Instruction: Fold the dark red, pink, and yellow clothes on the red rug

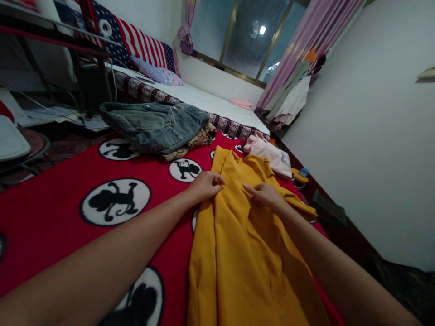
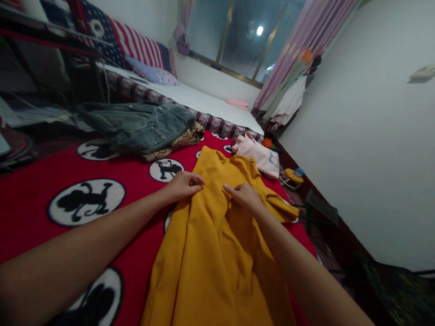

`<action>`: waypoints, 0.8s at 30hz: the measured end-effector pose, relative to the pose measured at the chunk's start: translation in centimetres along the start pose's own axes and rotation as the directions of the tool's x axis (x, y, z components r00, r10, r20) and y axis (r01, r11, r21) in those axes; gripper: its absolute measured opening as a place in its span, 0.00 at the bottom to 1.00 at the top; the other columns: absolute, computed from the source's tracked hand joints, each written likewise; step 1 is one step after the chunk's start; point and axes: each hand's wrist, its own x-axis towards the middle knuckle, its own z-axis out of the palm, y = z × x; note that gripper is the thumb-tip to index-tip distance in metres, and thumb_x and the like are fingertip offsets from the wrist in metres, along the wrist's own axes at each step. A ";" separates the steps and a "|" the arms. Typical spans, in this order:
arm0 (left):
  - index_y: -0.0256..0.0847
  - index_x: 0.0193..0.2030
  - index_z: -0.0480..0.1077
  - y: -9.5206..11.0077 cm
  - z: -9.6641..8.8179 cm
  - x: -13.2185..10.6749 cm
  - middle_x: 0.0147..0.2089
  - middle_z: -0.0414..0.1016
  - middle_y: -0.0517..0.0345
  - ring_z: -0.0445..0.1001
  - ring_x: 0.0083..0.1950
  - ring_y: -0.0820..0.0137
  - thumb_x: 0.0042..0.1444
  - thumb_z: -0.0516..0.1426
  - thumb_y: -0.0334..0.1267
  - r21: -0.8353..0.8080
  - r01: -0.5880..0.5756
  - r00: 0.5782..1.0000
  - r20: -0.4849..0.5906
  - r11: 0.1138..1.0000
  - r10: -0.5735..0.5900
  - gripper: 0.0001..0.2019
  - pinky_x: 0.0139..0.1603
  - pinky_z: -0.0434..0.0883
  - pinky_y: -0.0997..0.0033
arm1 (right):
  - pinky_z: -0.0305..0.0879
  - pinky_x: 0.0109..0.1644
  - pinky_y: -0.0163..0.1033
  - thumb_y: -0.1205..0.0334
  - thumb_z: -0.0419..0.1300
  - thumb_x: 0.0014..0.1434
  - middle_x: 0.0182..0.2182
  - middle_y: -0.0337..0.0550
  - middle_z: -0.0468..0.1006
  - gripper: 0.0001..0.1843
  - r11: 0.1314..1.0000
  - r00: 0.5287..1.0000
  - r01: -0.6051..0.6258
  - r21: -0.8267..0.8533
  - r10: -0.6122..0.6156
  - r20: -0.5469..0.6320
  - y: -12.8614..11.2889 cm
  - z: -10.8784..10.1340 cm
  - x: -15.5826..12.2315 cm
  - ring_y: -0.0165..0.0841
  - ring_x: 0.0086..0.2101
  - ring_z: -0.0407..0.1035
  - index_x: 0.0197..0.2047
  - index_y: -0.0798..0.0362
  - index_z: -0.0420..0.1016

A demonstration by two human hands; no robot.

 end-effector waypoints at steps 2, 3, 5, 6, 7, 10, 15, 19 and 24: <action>0.38 0.37 0.80 0.6 0.2 -0.2 0.33 0.80 0.56 0.75 0.33 0.68 0.47 0.58 0.27 0.015 -0.022 0.999 -0.028 1.000 0.022 0.13 0.39 0.71 0.72 | 0.52 0.22 0.32 0.46 0.59 0.53 0.14 0.39 0.69 0.22 0.987 0.992 0.040 0.158 -0.058 0.116 -0.1 0.1 -0.7 0.26 0.17 0.59 0.17 0.53 0.68; 0.38 0.37 0.80 1.0 0.3 -0.2 0.33 0.80 0.56 0.75 0.33 0.68 0.47 0.58 0.27 0.009 -0.029 0.998 -0.061 1.000 0.029 0.12 0.39 0.71 0.72 | 0.52 0.21 0.32 0.50 0.60 0.51 0.14 0.38 0.69 0.19 0.969 0.993 0.060 0.238 -0.082 0.080 -0.2 0.1 -0.7 0.26 0.16 0.59 0.17 0.53 0.68; 0.38 0.36 0.80 1.5 0.3 -0.2 0.34 0.80 0.56 0.75 0.33 0.69 0.49 0.58 0.28 -0.003 -0.040 0.986 -0.160 0.999 0.038 0.10 0.39 0.71 0.73 | 0.55 0.22 0.32 0.53 0.59 0.51 0.15 0.38 0.70 0.15 0.932 0.985 0.111 0.345 -0.059 -0.160 -0.2 0.0 0.1 0.27 0.17 0.62 0.20 0.54 0.68; 0.38 0.35 0.79 1.7 0.3 -0.2 0.34 0.80 0.56 0.74 0.33 0.69 0.50 0.57 0.27 -0.003 -0.040 0.977 -0.211 0.999 0.038 0.10 0.39 0.71 0.73 | 0.58 0.24 0.32 0.53 0.58 0.52 0.16 0.39 0.71 0.14 0.918 0.952 0.141 0.370 -0.022 -0.306 -0.1 -0.1 0.7 0.28 0.19 0.64 0.21 0.54 0.69; 0.38 0.36 0.79 1.7 0.4 -0.2 0.35 0.79 0.56 0.74 0.34 0.70 0.50 0.56 0.27 0.001 -0.036 0.969 -0.245 0.999 0.035 0.11 0.39 0.71 0.73 | 0.60 0.25 0.32 0.54 0.57 0.52 0.19 0.40 0.72 0.13 0.909 0.907 0.162 0.383 0.016 -0.420 0.1 -0.1 1.4 0.29 0.21 0.66 0.24 0.54 0.69; 0.37 0.38 0.78 1.3 0.5 -0.3 0.39 0.77 0.54 0.74 0.33 0.72 0.50 0.55 0.25 0.002 -0.010 0.973 -0.231 1.000 0.010 0.13 0.37 0.72 0.74 | 0.67 0.32 0.35 0.56 0.59 0.51 0.30 0.44 0.77 0.13 0.911 0.866 0.145 0.387 0.072 -0.495 0.9 0.2 2.4 0.32 0.28 0.70 0.36 0.56 0.72; 0.39 0.40 0.77 1.0 0.7 -0.7 0.46 0.74 0.52 0.74 0.46 0.67 0.51 0.55 0.26 -0.012 -0.165 0.970 -0.182 0.986 0.160 0.13 0.44 0.74 0.71 | 0.68 0.45 0.44 0.57 0.60 0.53 0.46 0.52 0.74 0.19 0.942 0.803 0.302 0.147 -0.168 -0.572 1.1 0.7 -2.1 0.38 0.43 0.70 0.47 0.56 0.71; 0.42 0.40 0.78 1.5 0.8 -1.1 0.46 0.75 0.54 0.72 0.51 0.66 0.48 0.52 0.19 0.006 -0.370 0.929 0.004 0.929 0.370 0.19 0.56 0.69 0.66 | 0.66 0.46 0.40 0.52 0.62 0.58 0.37 0.44 0.76 0.14 0.850 0.856 0.512 0.122 -0.493 -0.155 -0.9 -0.1 -9.4 0.34 0.40 0.70 0.40 0.53 0.75; 0.45 0.40 0.79 1.4 1.3 -1.3 0.49 0.74 0.52 0.69 0.53 0.62 0.47 0.52 0.18 0.116 -0.497 0.852 0.254 0.860 0.459 0.22 0.57 0.66 0.64 | 0.63 0.47 0.39 0.53 0.70 0.50 0.47 0.46 0.73 0.24 0.768 0.760 0.637 -0.059 -0.614 0.211 -3.3 1.3 -15.0 0.37 0.45 0.67 0.49 0.51 0.74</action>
